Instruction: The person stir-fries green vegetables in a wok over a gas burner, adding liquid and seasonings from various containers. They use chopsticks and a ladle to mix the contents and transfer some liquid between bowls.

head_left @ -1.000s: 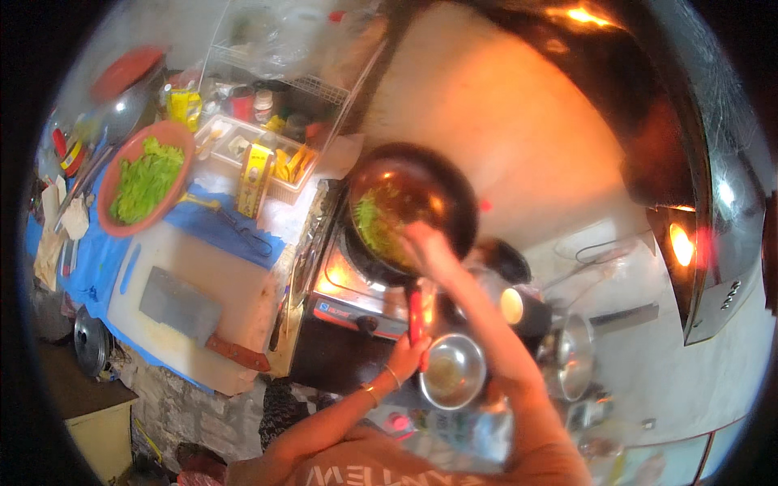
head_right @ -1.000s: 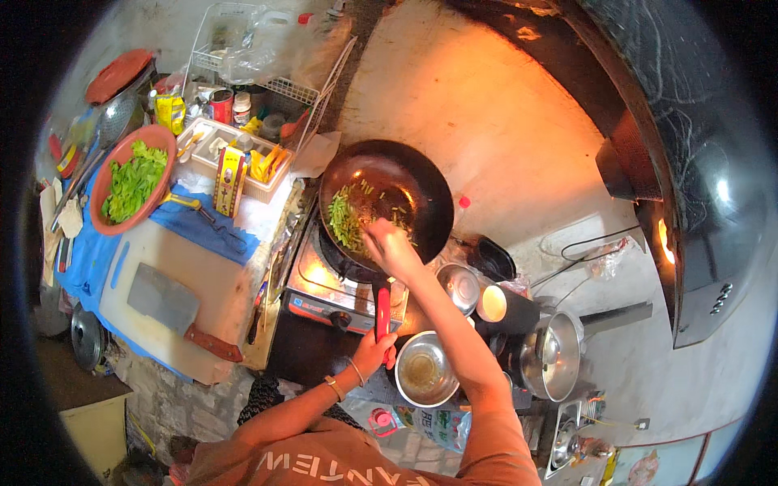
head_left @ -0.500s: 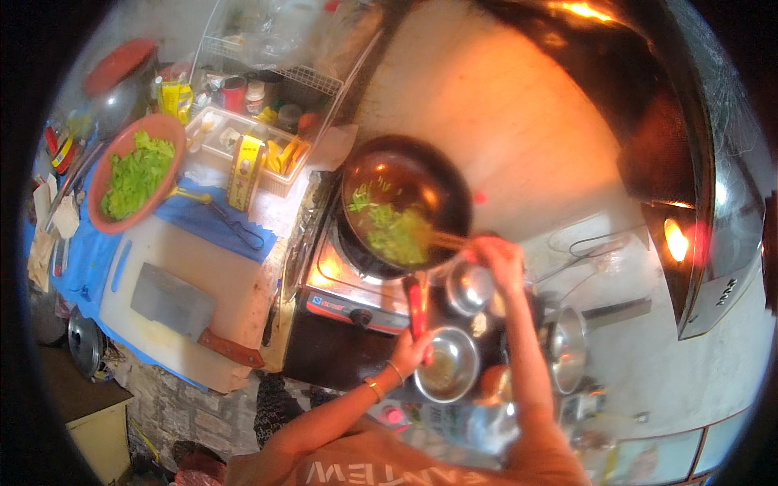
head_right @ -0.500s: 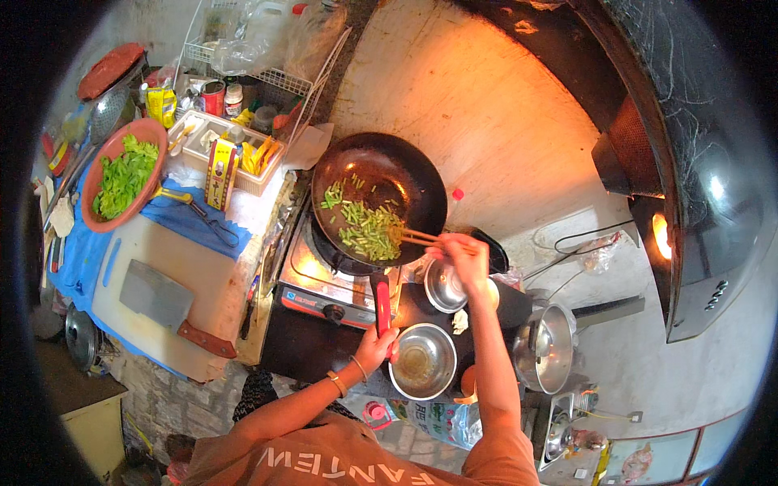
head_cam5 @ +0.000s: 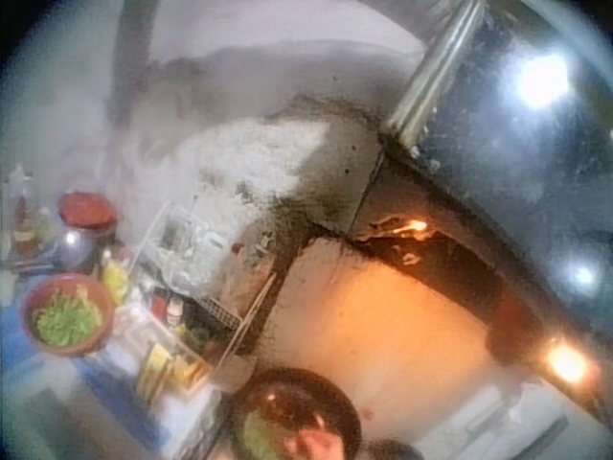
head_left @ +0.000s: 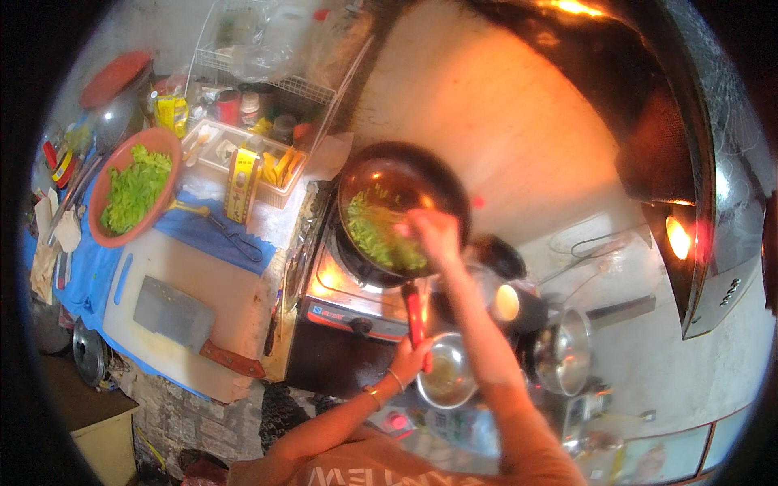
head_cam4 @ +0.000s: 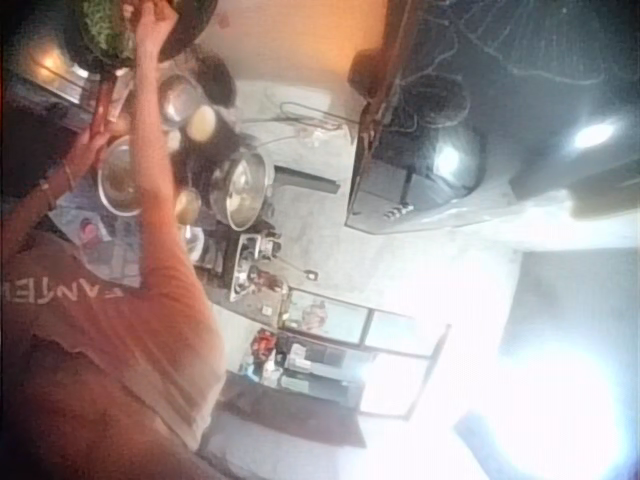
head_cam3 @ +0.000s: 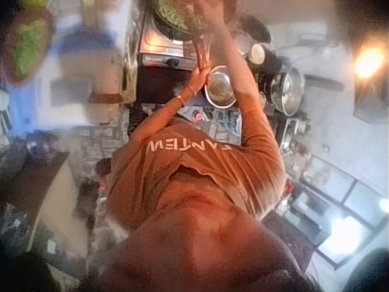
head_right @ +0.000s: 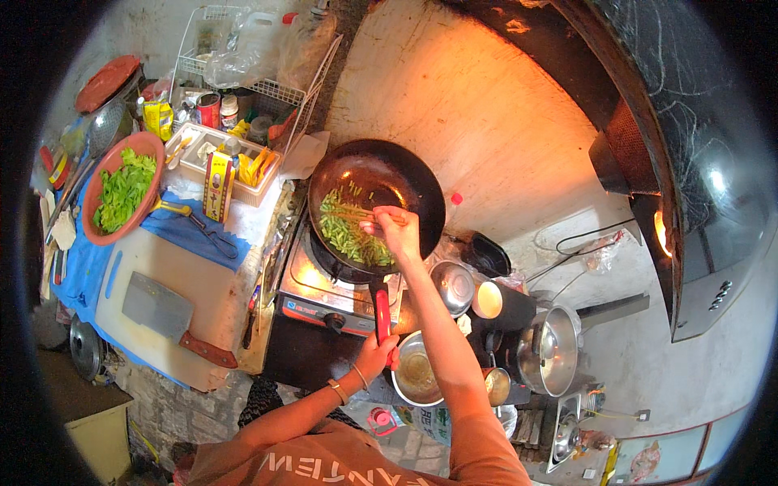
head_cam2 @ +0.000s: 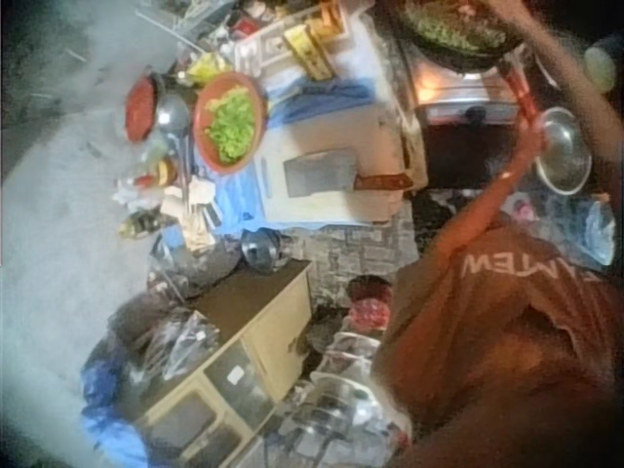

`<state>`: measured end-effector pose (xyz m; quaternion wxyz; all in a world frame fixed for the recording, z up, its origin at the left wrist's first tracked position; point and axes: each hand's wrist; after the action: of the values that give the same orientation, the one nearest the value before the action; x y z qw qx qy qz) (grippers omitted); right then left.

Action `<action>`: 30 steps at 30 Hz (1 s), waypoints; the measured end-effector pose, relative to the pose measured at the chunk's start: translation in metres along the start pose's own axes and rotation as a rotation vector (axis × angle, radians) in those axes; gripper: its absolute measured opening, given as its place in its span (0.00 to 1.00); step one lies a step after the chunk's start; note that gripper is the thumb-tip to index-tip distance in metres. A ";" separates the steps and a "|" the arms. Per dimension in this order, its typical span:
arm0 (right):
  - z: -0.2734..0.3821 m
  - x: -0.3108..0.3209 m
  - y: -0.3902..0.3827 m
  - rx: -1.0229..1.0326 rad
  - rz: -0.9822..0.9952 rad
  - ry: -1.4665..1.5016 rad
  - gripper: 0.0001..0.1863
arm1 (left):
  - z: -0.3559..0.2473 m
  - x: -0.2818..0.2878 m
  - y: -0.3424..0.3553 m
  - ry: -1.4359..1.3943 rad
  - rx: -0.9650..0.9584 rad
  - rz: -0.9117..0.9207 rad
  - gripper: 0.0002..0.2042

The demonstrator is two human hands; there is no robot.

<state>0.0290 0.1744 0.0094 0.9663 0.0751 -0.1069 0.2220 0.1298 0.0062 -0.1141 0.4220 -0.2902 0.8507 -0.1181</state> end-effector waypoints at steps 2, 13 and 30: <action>-0.020 0.021 0.001 0.069 0.008 -0.084 0.08 | 0.000 0.004 0.002 0.042 0.035 0.056 0.07; -0.028 0.119 -0.013 0.080 -0.089 -0.224 0.08 | 0.000 0.005 -0.002 0.019 -0.079 0.054 0.09; -0.016 0.051 -0.023 0.637 -0.091 -0.487 0.07 | -0.012 0.016 0.000 0.026 -0.041 0.079 0.09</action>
<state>0.0869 0.1783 0.0038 0.8499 0.4260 -0.2551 0.1765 0.1128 -0.0034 -0.1171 0.4091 -0.2634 0.8693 -0.0876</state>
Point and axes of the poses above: each hand's wrist, its own y-axis towards the middle knuckle, its own x-axis out of the back of the hand, z = x × y, and after that the axes turned 15 degrees about -z, right-handed
